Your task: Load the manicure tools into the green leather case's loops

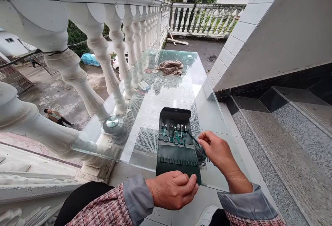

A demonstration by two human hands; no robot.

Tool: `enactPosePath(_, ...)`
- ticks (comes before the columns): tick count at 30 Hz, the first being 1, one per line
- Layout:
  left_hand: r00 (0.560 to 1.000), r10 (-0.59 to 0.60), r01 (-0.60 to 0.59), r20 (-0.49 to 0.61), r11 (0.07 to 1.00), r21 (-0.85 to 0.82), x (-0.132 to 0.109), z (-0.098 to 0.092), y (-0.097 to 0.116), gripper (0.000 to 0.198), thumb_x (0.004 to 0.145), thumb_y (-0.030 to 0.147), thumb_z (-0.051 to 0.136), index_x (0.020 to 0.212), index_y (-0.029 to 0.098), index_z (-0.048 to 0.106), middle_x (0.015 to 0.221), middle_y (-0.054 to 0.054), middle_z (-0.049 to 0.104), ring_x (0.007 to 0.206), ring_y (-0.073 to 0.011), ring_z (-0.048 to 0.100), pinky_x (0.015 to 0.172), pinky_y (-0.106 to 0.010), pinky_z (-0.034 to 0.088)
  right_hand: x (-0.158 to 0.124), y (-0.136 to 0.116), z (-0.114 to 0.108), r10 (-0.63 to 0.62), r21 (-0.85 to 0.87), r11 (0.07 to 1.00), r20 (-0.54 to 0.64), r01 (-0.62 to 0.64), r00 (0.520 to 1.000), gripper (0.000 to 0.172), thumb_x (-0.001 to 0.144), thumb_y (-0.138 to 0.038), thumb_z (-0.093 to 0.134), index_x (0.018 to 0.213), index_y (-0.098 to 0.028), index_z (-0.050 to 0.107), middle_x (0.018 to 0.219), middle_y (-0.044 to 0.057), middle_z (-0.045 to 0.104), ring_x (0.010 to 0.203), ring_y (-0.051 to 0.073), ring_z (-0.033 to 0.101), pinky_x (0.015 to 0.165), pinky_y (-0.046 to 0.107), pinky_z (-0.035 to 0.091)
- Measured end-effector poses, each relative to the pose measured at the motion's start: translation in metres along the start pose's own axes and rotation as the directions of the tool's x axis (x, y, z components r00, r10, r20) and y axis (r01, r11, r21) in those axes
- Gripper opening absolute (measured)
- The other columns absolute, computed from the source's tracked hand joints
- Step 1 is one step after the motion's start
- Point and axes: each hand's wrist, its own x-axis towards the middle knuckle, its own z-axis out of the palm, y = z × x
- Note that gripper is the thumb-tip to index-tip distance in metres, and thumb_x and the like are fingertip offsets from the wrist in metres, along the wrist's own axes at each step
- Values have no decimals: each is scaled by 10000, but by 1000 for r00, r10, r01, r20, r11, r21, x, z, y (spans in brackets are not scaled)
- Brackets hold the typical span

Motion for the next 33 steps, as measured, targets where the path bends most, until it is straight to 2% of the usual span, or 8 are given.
enactPosePath(8,996,-21,23,88,1000,-15,-2,-5,3,326,887,193,457,1166,63,567,1238,-208,544,865,-177,550,676,-288,470,0,-7,1,-28,23,999,-1,28,1000,168,753,-390,483,684,-242,524,661,-3,632,610,167,552,585,271,369)
enactPosePath(12,986,-125,132,107,989,-67,2,-15,3,321,889,201,436,1165,81,550,1234,-190,546,816,-165,549,681,-294,482,2,-8,0,-30,25,999,-2,30,1000,158,761,-380,486,684,-244,512,652,-11,623,601,165,538,589,269,361)
enactPosePath(16,960,-276,280,50,955,-99,10,-28,-10,287,897,145,395,1135,89,544,1160,-156,593,796,-161,553,709,-298,491,4,-8,0,-58,-10,998,-22,57,998,167,781,-362,474,685,-244,541,659,-6,633,607,168,541,587,273,352)
enactPosePath(20,930,-361,365,64,928,-70,17,-27,-25,283,892,122,418,1153,91,523,1169,-140,592,928,-179,566,836,-314,480,2,-11,3,-91,-64,994,-33,89,995,178,797,-329,439,695,-241,556,691,7,647,637,179,562,599,285,359)
enactPosePath(23,909,-394,404,132,914,-51,18,-18,-30,345,888,303,520,1166,97,517,1233,-143,559,1088,-231,529,956,-357,426,3,-13,-1,-126,-43,992,-109,122,986,181,804,-321,418,728,-243,563,748,27,664,695,198,589,641,300,395)
enactPosePath(25,880,-432,446,196,894,-33,16,-12,-29,428,888,389,524,1213,113,488,1300,-150,512,1181,-253,478,1012,-394,376,5,-10,-9,-96,17,994,-242,104,965,205,815,-353,413,786,-243,583,818,49,682,756,211,609,692,314,423)
enactPosePath(28,866,-439,462,238,886,-46,10,-8,-27,452,911,424,472,1253,128,463,1348,-146,472,1243,-254,432,1048,-408,331,10,1,-24,51,109,994,-400,-8,915,254,797,-430,449,837,-232,602,820,71,693,756,224,625,711,333,446)
enactPosePath(33,864,-459,480,206,875,-64,6,-5,-28,431,929,422,431,1259,147,467,1353,-115,477,1240,-250,441,1047,-398,336,14,19,-29,96,28,995,-266,-92,959,207,760,-427,482,756,-253,595,744,24,685,673,205,612,625,308,427)
